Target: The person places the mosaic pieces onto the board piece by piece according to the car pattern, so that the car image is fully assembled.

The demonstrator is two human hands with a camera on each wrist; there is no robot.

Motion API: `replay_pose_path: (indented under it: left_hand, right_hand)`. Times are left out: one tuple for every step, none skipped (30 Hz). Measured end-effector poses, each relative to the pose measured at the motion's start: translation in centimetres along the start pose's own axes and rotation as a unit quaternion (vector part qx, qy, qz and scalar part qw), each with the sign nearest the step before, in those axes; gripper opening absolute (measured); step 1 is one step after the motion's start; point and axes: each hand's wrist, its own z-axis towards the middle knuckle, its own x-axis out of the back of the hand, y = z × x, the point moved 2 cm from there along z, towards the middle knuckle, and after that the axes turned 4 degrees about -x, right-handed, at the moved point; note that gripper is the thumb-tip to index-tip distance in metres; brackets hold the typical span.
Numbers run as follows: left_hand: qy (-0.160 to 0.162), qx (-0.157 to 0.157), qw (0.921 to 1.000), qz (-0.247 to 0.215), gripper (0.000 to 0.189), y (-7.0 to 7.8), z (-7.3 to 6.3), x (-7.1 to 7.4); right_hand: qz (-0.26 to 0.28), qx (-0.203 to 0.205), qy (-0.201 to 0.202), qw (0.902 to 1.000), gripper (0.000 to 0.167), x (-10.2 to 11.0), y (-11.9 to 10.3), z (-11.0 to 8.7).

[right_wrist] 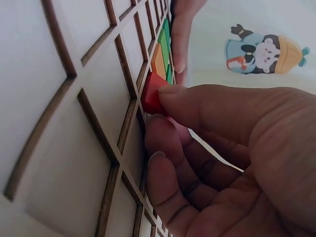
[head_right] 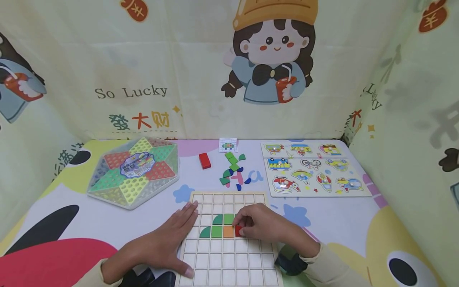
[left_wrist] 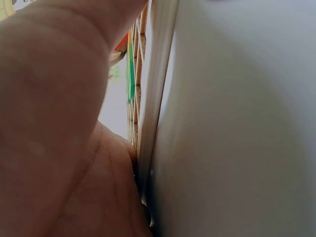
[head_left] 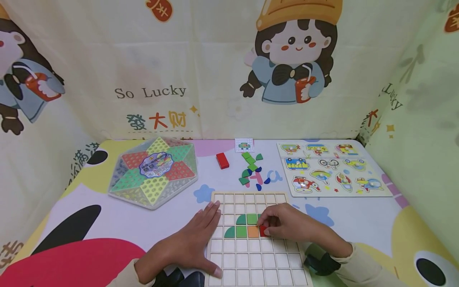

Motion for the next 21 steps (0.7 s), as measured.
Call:
replay_pose_path:
  left_hand:
    - [0.0,0.001,1.0,-0.001,0.128,0.0,0.01,-0.01]
    - [0.0,0.0,1.0,-0.001,0.128,0.01,0.02,-0.02]
    - [-0.001,0.001,1.0,-0.002,0.128,0.01,0.04,-0.03]
    - [-0.001,0.002,1.0,-0.004,0.128,0.02,0.05,-0.04]
    - [-0.002,0.002,1.0,-0.004,0.127,0.02,0.05,-0.04]
    - [-0.002,0.002,1.0,-0.004,0.127,0.02,0.04,-0.04]
    - [-0.003,0.003,1.0,-0.003,0.127,0.0,0.03,-0.03]
    - [-0.003,0.003,1.0,-0.004,0.127,0.0,0.02,-0.03]
    - [-0.004,0.004,1.0,-0.005,0.127,0.0,0.02,-0.02]
    - [-0.005,0.004,1.0,-0.006,0.127,-0.01,0.01,0.0]
    - [-0.006,0.004,1.0,-0.007,0.127,-0.01,0.0,0.01]
    - [-0.006,0.004,0.9999,-0.009,0.127,0.0,0.0,0.02]
    - [-0.007,0.004,0.9999,-0.01,0.127,0.01,0.01,0.03]
    - [-0.008,0.004,0.9999,-0.012,0.127,0.01,0.02,0.03]
    - [-0.008,0.004,0.9999,-0.013,0.127,0.02,0.02,0.04]
    - [-0.008,0.004,0.9999,-0.013,0.127,0.01,0.03,0.05]
    - [-0.008,0.004,0.9999,-0.012,0.127,0.02,0.04,0.03]
    - [-0.008,0.005,0.9999,-0.011,0.127,0.02,0.06,0.02]
    - [-0.009,0.005,0.9999,-0.011,0.127,0.0,0.07,-0.01]
    - [-0.009,0.005,0.9999,-0.011,0.127,0.0,0.07,-0.04]
    - [-0.009,0.006,0.9999,-0.01,0.127,0.0,0.09,-0.07]
  right_hand:
    - [-0.002,0.0,0.003,1.0,0.015,-0.02,0.03,0.0]
    - [-0.003,0.001,0.006,1.0,0.015,-0.04,0.05,-0.01]
    - [-0.006,0.002,0.007,1.0,0.015,-0.06,0.08,-0.01]
    - [-0.007,0.002,0.009,0.9999,0.015,-0.1,0.09,-0.01]
    - [-0.008,0.002,0.011,0.9999,0.016,-0.13,0.1,-0.01]
    - [-0.009,0.001,0.012,0.9999,0.017,-0.17,0.09,0.0]
    - [-0.01,0.001,0.013,0.9999,0.017,-0.21,0.09,0.06]
    - [-0.01,0.001,0.014,0.9998,0.018,-0.26,0.08,0.1]
    - [-0.01,0.0,0.015,0.9998,0.018,-0.3,0.07,0.15]
    - [-0.009,-0.001,0.016,0.9998,0.018,-0.33,0.07,0.2]
    - [-0.008,-0.001,0.015,0.9998,0.017,-0.35,0.06,0.25]
    - [-0.007,-0.001,0.014,0.9999,0.017,-0.38,0.06,0.29]
    - [-0.006,0.0,0.011,0.9999,0.016,-0.39,0.05,0.31]
    - [-0.005,0.001,0.008,0.9999,0.015,-0.39,0.05,0.34]
    - [-0.005,0.001,0.005,1.0,0.015,-0.39,0.04,0.36]
    - [-0.005,0.001,0.002,1.0,0.015,-0.4,0.02,0.4]
    - [-0.005,-0.001,-0.001,1.0,0.015,-0.39,0.01,0.43]
    - [-0.006,-0.002,-0.002,1.0,0.015,-0.36,-0.02,0.46]
    - [-0.008,-0.002,-0.001,1.0,0.015,-0.33,-0.06,0.5]
    - [-0.007,-0.003,0.001,1.0,0.014,-0.27,-0.12,0.53]
    - [-0.008,-0.006,0.004,0.9999,0.014,-0.21,-0.19,0.58]
